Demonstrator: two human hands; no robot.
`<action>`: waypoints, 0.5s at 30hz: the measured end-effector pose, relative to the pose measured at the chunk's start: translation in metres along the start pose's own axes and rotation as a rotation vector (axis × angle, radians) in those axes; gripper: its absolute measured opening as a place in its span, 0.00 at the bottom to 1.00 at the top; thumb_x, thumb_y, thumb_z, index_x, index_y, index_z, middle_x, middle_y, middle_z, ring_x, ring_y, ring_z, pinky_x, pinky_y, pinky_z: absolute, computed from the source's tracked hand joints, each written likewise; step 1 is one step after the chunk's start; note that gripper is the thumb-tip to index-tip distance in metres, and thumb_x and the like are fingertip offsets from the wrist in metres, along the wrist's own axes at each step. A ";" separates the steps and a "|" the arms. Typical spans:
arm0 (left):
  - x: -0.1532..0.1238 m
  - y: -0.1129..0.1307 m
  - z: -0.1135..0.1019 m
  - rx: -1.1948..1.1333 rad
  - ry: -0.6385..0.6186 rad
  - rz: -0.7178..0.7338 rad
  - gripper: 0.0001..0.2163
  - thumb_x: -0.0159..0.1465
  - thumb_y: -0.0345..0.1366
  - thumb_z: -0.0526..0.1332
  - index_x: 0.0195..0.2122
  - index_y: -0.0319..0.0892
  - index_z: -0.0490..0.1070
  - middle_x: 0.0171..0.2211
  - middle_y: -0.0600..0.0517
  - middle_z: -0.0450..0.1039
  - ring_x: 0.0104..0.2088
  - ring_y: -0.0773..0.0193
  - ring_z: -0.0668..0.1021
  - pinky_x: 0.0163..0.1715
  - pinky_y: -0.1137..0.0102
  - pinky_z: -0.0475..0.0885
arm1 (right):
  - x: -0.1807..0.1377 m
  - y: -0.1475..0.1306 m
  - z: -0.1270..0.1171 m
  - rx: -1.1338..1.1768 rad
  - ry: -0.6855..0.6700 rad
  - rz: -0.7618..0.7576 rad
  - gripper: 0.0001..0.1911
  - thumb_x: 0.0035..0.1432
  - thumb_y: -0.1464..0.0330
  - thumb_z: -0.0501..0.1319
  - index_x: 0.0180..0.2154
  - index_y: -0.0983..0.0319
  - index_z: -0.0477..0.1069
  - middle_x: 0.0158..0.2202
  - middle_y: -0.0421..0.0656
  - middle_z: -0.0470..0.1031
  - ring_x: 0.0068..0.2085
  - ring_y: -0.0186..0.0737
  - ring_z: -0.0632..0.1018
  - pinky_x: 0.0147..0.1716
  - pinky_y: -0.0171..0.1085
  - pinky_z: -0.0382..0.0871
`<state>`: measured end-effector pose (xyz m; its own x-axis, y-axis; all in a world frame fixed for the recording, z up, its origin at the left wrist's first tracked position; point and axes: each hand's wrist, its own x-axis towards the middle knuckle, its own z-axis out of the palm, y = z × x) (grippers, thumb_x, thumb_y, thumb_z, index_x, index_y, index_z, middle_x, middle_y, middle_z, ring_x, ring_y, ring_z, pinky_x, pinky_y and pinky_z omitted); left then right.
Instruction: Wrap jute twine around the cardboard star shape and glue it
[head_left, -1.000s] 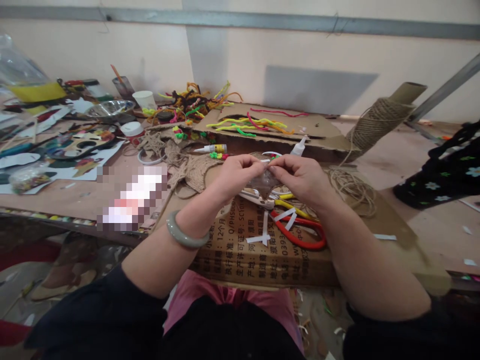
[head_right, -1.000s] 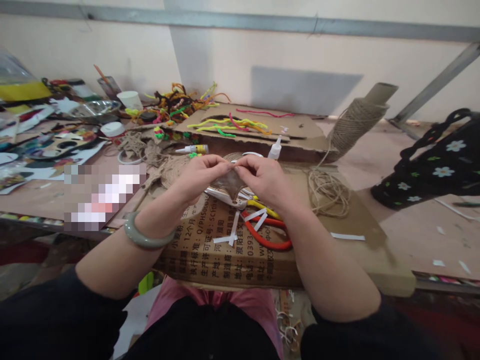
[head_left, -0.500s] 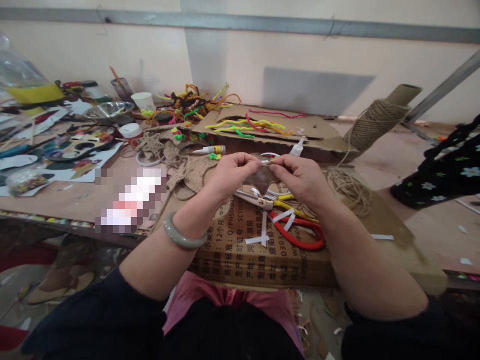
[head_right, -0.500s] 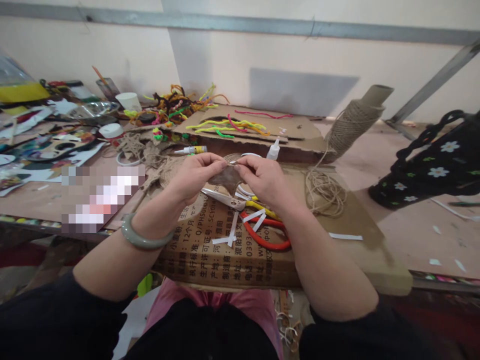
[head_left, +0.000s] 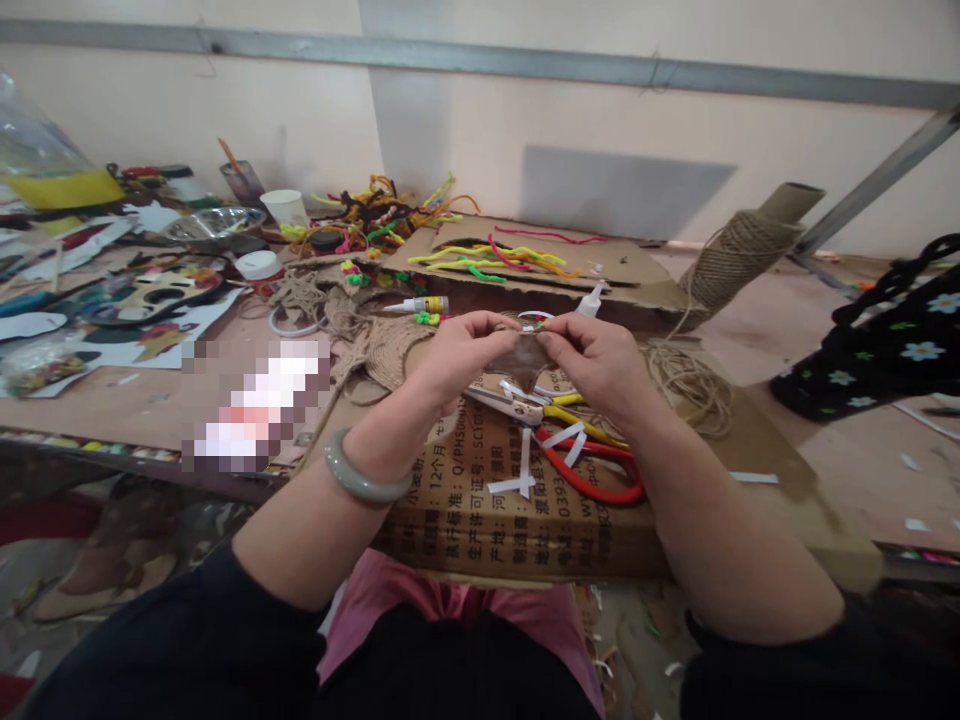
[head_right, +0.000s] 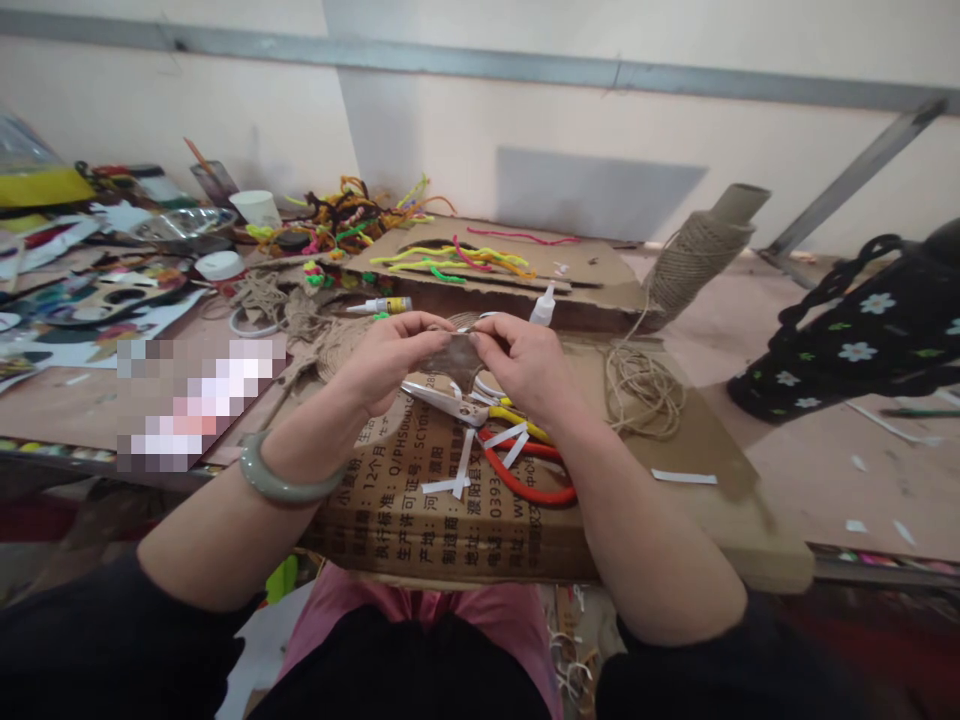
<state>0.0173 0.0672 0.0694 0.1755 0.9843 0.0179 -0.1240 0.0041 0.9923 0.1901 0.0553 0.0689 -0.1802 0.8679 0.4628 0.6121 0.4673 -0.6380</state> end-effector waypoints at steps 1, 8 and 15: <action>0.000 0.000 0.000 -0.010 0.006 -0.010 0.05 0.51 0.33 0.67 0.28 0.39 0.76 0.26 0.55 0.73 0.27 0.72 0.70 0.28 0.74 0.65 | 0.000 -0.001 0.000 0.004 0.000 -0.006 0.08 0.59 0.66 0.58 0.31 0.62 0.74 0.26 0.39 0.74 0.27 0.33 0.70 0.29 0.34 0.62; 0.001 -0.002 -0.001 -0.073 -0.081 -0.150 0.07 0.54 0.38 0.68 0.28 0.40 0.73 0.25 0.55 0.72 0.26 0.71 0.72 0.28 0.73 0.70 | -0.002 -0.004 -0.001 -0.031 0.012 -0.044 0.08 0.59 0.67 0.58 0.31 0.61 0.74 0.28 0.40 0.76 0.28 0.34 0.72 0.30 0.34 0.63; -0.001 -0.001 0.000 -0.056 -0.105 -0.142 0.05 0.59 0.35 0.65 0.31 0.40 0.72 0.27 0.55 0.71 0.25 0.72 0.73 0.22 0.76 0.68 | -0.001 0.002 0.001 -0.044 0.006 -0.065 0.10 0.61 0.66 0.58 0.34 0.61 0.77 0.31 0.41 0.80 0.31 0.36 0.75 0.32 0.35 0.66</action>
<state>0.0177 0.0666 0.0680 0.2957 0.9494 -0.1058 -0.1444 0.1539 0.9775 0.1910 0.0550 0.0668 -0.2163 0.8350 0.5060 0.6327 0.5146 -0.5787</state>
